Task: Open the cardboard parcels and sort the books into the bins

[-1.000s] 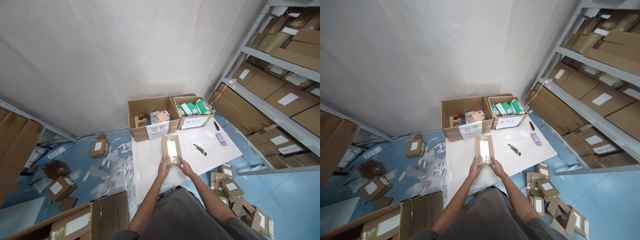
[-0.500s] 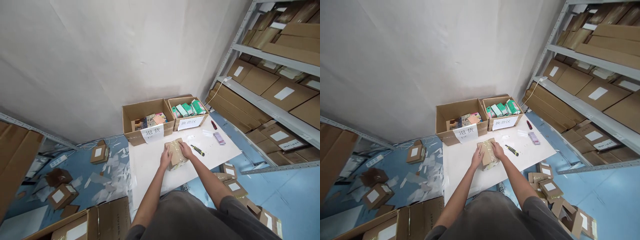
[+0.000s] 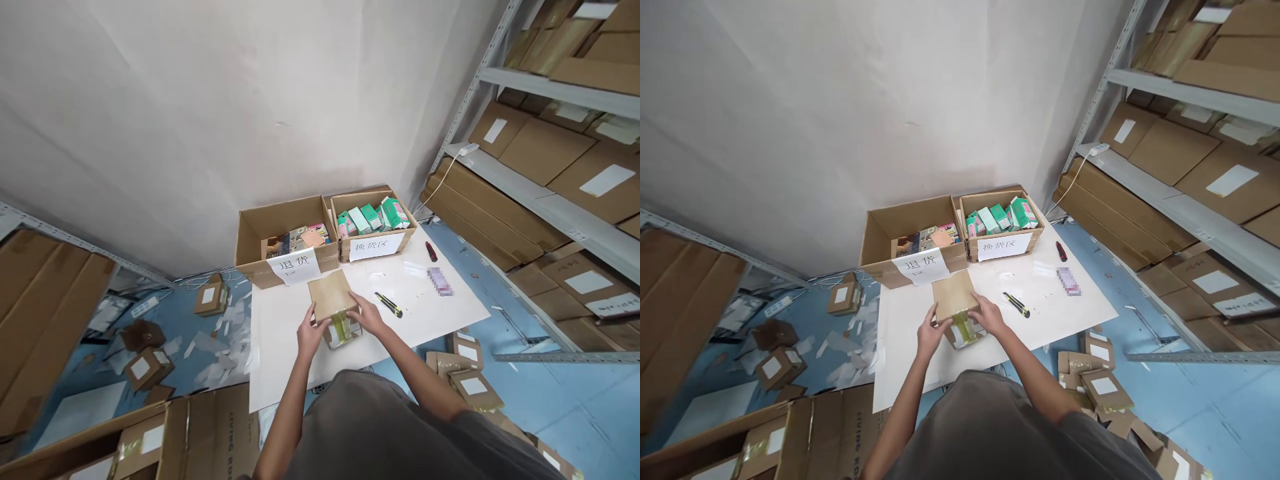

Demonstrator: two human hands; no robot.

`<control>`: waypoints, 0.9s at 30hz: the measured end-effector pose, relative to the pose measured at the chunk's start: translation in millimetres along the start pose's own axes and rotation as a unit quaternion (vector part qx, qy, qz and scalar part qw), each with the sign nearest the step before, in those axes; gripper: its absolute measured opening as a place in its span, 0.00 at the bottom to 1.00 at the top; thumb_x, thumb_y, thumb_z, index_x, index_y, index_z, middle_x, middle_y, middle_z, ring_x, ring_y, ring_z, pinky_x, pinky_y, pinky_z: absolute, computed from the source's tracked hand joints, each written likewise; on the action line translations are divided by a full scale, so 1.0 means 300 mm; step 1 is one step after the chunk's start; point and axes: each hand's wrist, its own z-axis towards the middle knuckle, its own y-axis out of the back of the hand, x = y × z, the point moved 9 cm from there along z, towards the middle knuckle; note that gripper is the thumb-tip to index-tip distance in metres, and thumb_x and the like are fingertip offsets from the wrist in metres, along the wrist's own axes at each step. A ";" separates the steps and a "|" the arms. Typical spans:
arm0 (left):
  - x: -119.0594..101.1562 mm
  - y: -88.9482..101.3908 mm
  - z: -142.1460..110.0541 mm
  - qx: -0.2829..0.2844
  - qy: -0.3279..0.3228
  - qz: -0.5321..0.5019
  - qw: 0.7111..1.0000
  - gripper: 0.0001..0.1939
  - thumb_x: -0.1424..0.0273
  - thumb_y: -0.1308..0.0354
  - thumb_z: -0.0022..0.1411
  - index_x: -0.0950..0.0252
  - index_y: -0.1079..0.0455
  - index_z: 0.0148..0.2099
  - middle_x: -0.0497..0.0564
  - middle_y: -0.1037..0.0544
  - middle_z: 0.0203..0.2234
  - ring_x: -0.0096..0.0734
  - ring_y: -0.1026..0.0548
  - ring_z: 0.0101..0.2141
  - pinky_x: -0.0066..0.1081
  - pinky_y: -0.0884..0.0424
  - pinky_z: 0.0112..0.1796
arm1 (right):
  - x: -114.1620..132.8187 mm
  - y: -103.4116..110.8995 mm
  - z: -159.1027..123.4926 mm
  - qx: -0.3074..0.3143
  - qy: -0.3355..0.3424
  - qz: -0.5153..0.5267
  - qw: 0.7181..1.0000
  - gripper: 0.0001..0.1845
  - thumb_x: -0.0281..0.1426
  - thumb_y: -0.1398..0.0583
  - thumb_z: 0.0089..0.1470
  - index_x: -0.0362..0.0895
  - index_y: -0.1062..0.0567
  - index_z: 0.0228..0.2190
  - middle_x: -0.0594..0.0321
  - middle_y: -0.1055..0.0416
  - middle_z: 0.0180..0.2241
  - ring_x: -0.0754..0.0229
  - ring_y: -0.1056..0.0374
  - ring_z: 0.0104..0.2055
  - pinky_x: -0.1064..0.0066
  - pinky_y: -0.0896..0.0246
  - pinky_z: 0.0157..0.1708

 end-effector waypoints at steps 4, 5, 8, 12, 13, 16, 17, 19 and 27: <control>-0.027 0.010 0.113 -0.068 0.029 -0.067 0.995 0.45 0.57 0.34 0.62 0.55 0.50 0.75 0.58 0.30 0.65 0.41 0.22 0.54 0.38 0.25 0.54 | -0.017 0.048 0.171 -0.057 -0.011 0.020 0.998 0.39 0.35 0.43 0.65 0.56 0.49 0.72 0.61 0.35 0.66 0.51 0.34 0.63 0.57 0.38 0.62; -0.020 -0.015 0.136 -0.067 0.039 -0.054 0.996 0.48 0.58 0.34 0.62 0.56 0.54 0.76 0.58 0.31 0.66 0.41 0.23 0.56 0.38 0.26 0.55 | -0.034 0.022 0.210 -0.041 -0.018 0.024 0.999 0.39 0.33 0.44 0.65 0.54 0.51 0.72 0.60 0.37 0.67 0.52 0.36 0.65 0.58 0.39 0.63; 0.049 -0.120 0.164 -0.028 0.106 0.041 0.993 0.52 0.61 0.36 0.62 0.60 0.64 0.78 0.60 0.32 0.66 0.46 0.27 0.60 0.40 0.30 0.57 | -0.117 -0.113 0.274 0.071 -0.067 0.015 0.995 0.38 0.31 0.46 0.65 0.49 0.51 0.73 0.55 0.43 0.70 0.51 0.41 0.68 0.59 0.42 0.64; 0.137 -0.179 0.107 -0.025 0.123 0.153 0.980 0.45 0.60 0.42 0.67 0.62 0.59 0.77 0.59 0.39 0.70 0.47 0.36 0.67 0.41 0.37 0.63 | -0.243 -0.215 0.204 0.172 -0.106 -0.016 0.979 0.39 0.32 0.43 0.64 0.48 0.47 0.72 0.51 0.48 0.72 0.46 0.44 0.70 0.56 0.45 0.66; 0.143 -0.189 0.083 -0.021 0.096 0.162 0.982 0.43 0.59 0.42 0.67 0.61 0.56 0.77 0.59 0.40 0.71 0.46 0.38 0.68 0.41 0.38 0.64 | -0.261 -0.218 0.171 0.176 -0.092 -0.017 0.980 0.41 0.32 0.41 0.62 0.48 0.47 0.72 0.51 0.49 0.72 0.46 0.46 0.71 0.56 0.46 0.67; 0.167 -0.236 -0.002 0.030 0.034 0.170 0.984 0.45 0.58 0.35 0.61 0.58 0.49 0.75 0.57 0.38 0.69 0.48 0.41 0.69 0.43 0.40 0.65 | -0.293 -0.233 0.052 0.209 -0.044 0.000 0.977 0.51 0.29 0.35 0.53 0.49 0.49 0.73 0.52 0.50 0.72 0.45 0.50 0.73 0.57 0.46 0.66; 0.175 -0.248 -0.028 0.045 0.029 0.172 0.984 0.48 0.59 0.33 0.58 0.57 0.49 0.75 0.57 0.38 0.69 0.49 0.41 0.69 0.44 0.39 0.64 | -0.300 -0.238 0.015 0.220 -0.038 0.008 0.975 0.54 0.27 0.35 0.51 0.51 0.50 0.73 0.53 0.49 0.72 0.45 0.49 0.72 0.57 0.44 0.65; 0.175 -0.246 -0.062 0.046 0.033 0.170 0.984 0.49 0.62 0.32 0.56 0.56 0.50 0.75 0.58 0.35 0.67 0.48 0.39 0.67 0.45 0.37 0.63 | -0.296 -0.225 -0.029 0.217 -0.025 0.023 0.976 0.54 0.24 0.37 0.51 0.54 0.51 0.73 0.56 0.45 0.71 0.46 0.43 0.70 0.58 0.41 0.63; -0.039 -0.038 0.028 -0.079 0.013 0.061 0.995 0.45 0.53 0.41 0.66 0.54 0.58 0.77 0.56 0.28 0.62 0.41 0.25 0.55 0.37 0.26 0.51 | -0.099 0.014 0.182 0.078 0.038 -0.004 0.996 0.37 0.37 0.45 0.68 0.56 0.50 0.73 0.62 0.28 0.60 0.50 0.29 0.58 0.62 0.36 0.57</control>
